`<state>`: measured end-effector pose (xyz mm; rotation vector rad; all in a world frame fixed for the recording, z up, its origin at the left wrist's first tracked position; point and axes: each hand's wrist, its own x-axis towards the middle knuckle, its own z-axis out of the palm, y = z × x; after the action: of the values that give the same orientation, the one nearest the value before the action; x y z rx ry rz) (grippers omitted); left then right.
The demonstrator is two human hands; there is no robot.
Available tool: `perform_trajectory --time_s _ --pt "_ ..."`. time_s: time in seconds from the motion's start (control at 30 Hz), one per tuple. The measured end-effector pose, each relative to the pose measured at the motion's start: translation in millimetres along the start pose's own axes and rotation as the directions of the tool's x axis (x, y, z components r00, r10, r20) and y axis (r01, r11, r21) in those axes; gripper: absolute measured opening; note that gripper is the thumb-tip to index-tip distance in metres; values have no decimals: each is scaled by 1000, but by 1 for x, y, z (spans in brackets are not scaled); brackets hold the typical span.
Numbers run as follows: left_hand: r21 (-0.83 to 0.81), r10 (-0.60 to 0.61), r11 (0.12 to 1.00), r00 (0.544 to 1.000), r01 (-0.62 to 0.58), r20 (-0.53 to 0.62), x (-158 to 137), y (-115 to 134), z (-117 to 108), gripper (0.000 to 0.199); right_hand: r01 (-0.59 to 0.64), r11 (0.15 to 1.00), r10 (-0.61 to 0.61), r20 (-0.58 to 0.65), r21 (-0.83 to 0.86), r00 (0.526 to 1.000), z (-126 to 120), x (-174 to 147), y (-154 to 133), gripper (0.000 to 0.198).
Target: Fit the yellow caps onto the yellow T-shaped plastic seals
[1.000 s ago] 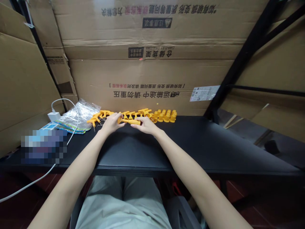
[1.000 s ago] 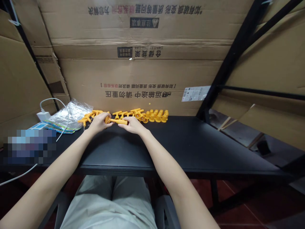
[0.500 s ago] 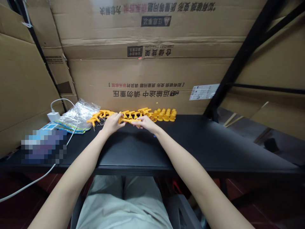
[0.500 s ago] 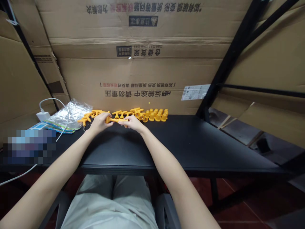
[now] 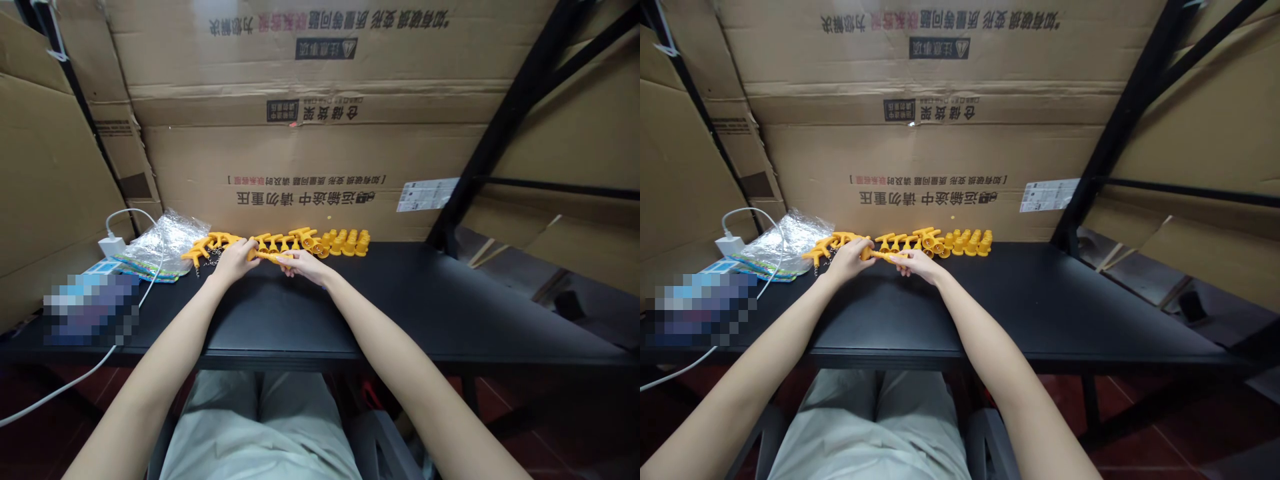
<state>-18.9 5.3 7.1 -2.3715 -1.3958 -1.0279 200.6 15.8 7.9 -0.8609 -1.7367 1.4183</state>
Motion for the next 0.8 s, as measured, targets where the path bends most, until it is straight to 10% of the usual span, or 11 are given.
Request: perform_trajectory --time_s 0.13,0.27,0.47,0.8 --pt "-69 -59 996 998 60 27 -4 -9 0 52 47 995 -44 -40 89 998 3 5 7 40" --pt "-115 -61 991 996 67 58 -6 -18 3 85 189 968 -220 -201 -165 954 2 15 18 42" --pt "-55 -88 994 983 98 158 -7 -23 7 68 43 495 -591 -300 -868 748 -19 18 24 41" --pt "-3 -84 996 973 87 215 -5 -23 7 59 -249 12 -451 -227 -969 863 -26 35 24 46"
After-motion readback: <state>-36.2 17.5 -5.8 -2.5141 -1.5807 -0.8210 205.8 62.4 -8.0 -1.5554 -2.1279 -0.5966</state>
